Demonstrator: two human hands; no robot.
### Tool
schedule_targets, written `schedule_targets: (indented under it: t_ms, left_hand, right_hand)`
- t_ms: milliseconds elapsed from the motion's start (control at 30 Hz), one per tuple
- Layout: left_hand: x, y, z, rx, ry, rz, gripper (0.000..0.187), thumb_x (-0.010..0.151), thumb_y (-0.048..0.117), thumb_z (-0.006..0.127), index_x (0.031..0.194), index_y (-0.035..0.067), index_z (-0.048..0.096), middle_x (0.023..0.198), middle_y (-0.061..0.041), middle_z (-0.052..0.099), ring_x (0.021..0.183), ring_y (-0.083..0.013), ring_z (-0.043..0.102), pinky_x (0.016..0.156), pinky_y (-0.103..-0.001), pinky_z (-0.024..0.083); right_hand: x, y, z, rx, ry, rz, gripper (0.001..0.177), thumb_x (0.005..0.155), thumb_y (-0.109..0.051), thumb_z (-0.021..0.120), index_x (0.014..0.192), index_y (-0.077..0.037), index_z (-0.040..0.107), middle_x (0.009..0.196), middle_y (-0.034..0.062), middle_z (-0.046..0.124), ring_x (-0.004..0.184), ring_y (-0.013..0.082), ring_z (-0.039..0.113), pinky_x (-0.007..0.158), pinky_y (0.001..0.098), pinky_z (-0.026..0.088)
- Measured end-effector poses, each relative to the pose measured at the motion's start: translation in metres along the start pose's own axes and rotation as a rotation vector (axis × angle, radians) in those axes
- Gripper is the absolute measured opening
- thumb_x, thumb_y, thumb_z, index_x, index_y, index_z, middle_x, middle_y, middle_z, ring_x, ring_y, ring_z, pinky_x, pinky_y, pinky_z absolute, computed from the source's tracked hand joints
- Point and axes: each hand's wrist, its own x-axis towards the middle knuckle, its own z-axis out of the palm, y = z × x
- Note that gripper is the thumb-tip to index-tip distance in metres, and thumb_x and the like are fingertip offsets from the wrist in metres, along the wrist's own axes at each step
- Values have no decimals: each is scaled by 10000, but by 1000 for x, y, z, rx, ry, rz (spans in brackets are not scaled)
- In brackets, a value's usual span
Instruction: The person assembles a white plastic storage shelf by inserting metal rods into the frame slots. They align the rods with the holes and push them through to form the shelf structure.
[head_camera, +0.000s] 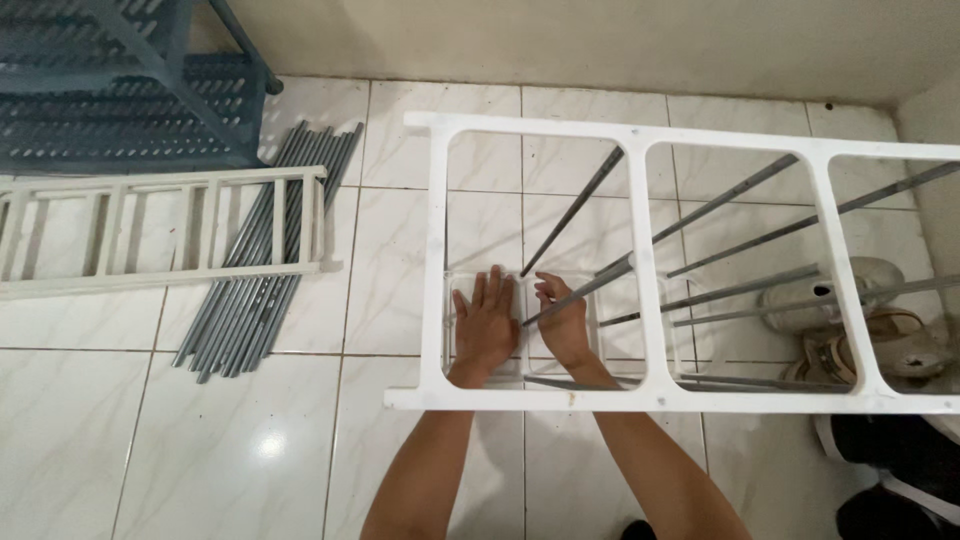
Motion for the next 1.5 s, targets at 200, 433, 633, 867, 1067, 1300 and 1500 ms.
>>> schedule_targets:
  t_ms: [200, 433, 633, 867, 1067, 1300, 1500]
  left_hand:
    - [-24, -1, -3, -89, -77, 32, 620, 812, 242, 748, 1391, 104, 575, 1523, -100, 445, 1465, -280, 307, 1171, -591, 181]
    - [-33, 6, 22, -270, 196, -31, 292, 812, 140, 772, 1104, 159, 777, 1117, -49, 626, 1128, -278, 500, 946, -491, 335]
    - [-28, 2, 37, -280, 312, -28, 186, 830, 121, 746, 1006, 164, 790, 994, -27, 650, 1040, -263, 534, 887, -471, 330]
    - [-12, 4, 46, -184, 300, -113, 125, 859, 194, 690, 957, 157, 758, 974, -35, 656, 1046, -273, 540, 888, -485, 332]
    - [-1, 7, 41, -200, 294, -122, 137, 848, 174, 684, 966, 163, 753, 968, -30, 661, 1044, -268, 547, 897, -477, 337]
    - [-4, 11, 30, -231, 309, -114, 156, 868, 171, 675, 1003, 142, 748, 995, -43, 676, 1041, -274, 555, 897, -469, 341]
    - [-1, 8, 28, -312, 152, -210, 210, 819, 186, 718, 1017, 119, 739, 996, -75, 687, 1036, -303, 566, 872, -498, 370]
  right_hand:
    - [-39, -9, -7, -11, -96, 65, 373, 840, 106, 581, 1168, -25, 702, 1116, 156, 753, 1028, 268, 741, 769, 346, 617]
    - [-35, -14, -15, -88, -242, -31, 157, 885, 23, 665, 1028, -4, 725, 1011, 170, 725, 907, 316, 732, 737, 353, 603]
    - [-29, 8, -1, -326, -268, -229, 38, 883, 12, 665, 889, -5, 698, 927, 126, 724, 874, 323, 703, 772, 374, 582]
    - [-22, 25, 14, -278, -177, -365, 79, 822, 42, 648, 845, -13, 700, 901, 114, 730, 856, 313, 710, 748, 375, 586]
    - [-14, 13, 10, -207, -186, -199, 117, 848, 55, 624, 884, -4, 718, 914, 142, 739, 878, 356, 706, 765, 399, 588]
    - [-8, 1, 7, -176, -202, -106, 135, 859, 56, 606, 915, 18, 723, 945, 207, 725, 856, 386, 703, 754, 409, 593]
    - [-29, -13, -6, -32, -211, -111, 321, 861, 2, 659, 1177, 31, 611, 1085, 210, 693, 894, 354, 744, 750, 387, 597]
